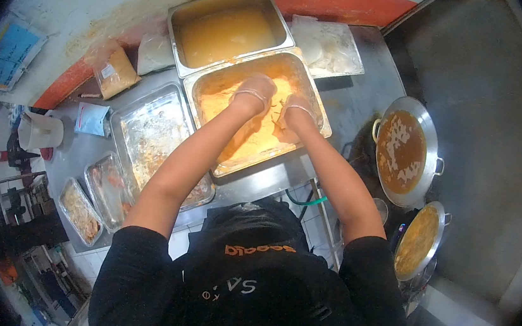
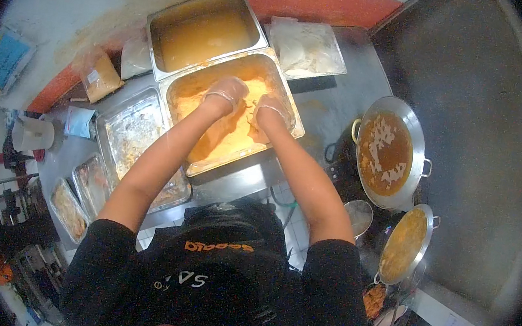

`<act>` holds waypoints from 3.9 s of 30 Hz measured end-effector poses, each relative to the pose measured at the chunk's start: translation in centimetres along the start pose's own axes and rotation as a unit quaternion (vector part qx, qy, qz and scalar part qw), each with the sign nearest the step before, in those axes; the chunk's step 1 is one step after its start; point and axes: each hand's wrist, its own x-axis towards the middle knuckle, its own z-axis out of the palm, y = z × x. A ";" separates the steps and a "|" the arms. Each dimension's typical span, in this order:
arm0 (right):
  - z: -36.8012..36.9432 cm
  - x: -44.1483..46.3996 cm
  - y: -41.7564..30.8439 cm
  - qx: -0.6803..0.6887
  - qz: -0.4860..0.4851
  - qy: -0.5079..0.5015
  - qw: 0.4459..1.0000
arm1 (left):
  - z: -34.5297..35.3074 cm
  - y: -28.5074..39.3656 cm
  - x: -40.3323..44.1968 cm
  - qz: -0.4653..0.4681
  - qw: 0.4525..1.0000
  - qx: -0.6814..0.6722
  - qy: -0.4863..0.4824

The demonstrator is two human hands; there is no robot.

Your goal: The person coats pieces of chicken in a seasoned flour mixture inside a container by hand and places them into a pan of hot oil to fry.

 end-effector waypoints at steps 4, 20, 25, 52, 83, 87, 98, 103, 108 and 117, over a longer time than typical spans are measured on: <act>-2.0 -2.0 -0.6 -0.023 0.033 -0.043 0.998 | 0.7 1.9 -0.1 0.089 0.996 -0.010 -0.027; 0.5 -1.2 1.9 0.021 0.014 0.057 0.998 | 2.5 -0.9 2.5 -0.021 0.999 -0.037 -0.002; -2.5 -1.7 0.7 -0.004 -0.026 0.013 1.000 | 1.3 -4.0 -0.5 -0.017 0.997 -0.074 0.016; 1.4 -1.2 -4.6 0.351 -0.084 0.122 0.925 | 0.0 1.1 -6.4 -0.120 0.950 -0.178 0.227; 2.4 -5.0 -7.1 0.551 0.033 0.039 0.833 | -1.6 0.7 -11.6 -0.037 0.978 -0.128 0.160; 1.3 -5.7 -5.0 0.344 -0.037 0.161 0.924 | 3.0 -2.7 -10.8 0.032 0.954 -0.125 0.269; -12.8 -33.1 28.7 0.508 0.066 0.480 0.712 | -1.3 -1.3 -11.8 0.071 0.941 -0.053 0.327; -12.5 -49.4 47.4 -0.052 0.450 0.384 0.804 | -5.2 3.7 -9.4 0.075 0.929 -0.093 0.349; -3.6 -58.6 65.9 -0.070 0.518 0.384 0.761 | -7.8 9.4 -7.1 0.099 0.924 -0.126 0.346; 2.5 -61.2 75.0 -0.043 0.475 0.136 0.868 | -10.1 18.2 -3.3 0.194 0.922 -0.170 0.290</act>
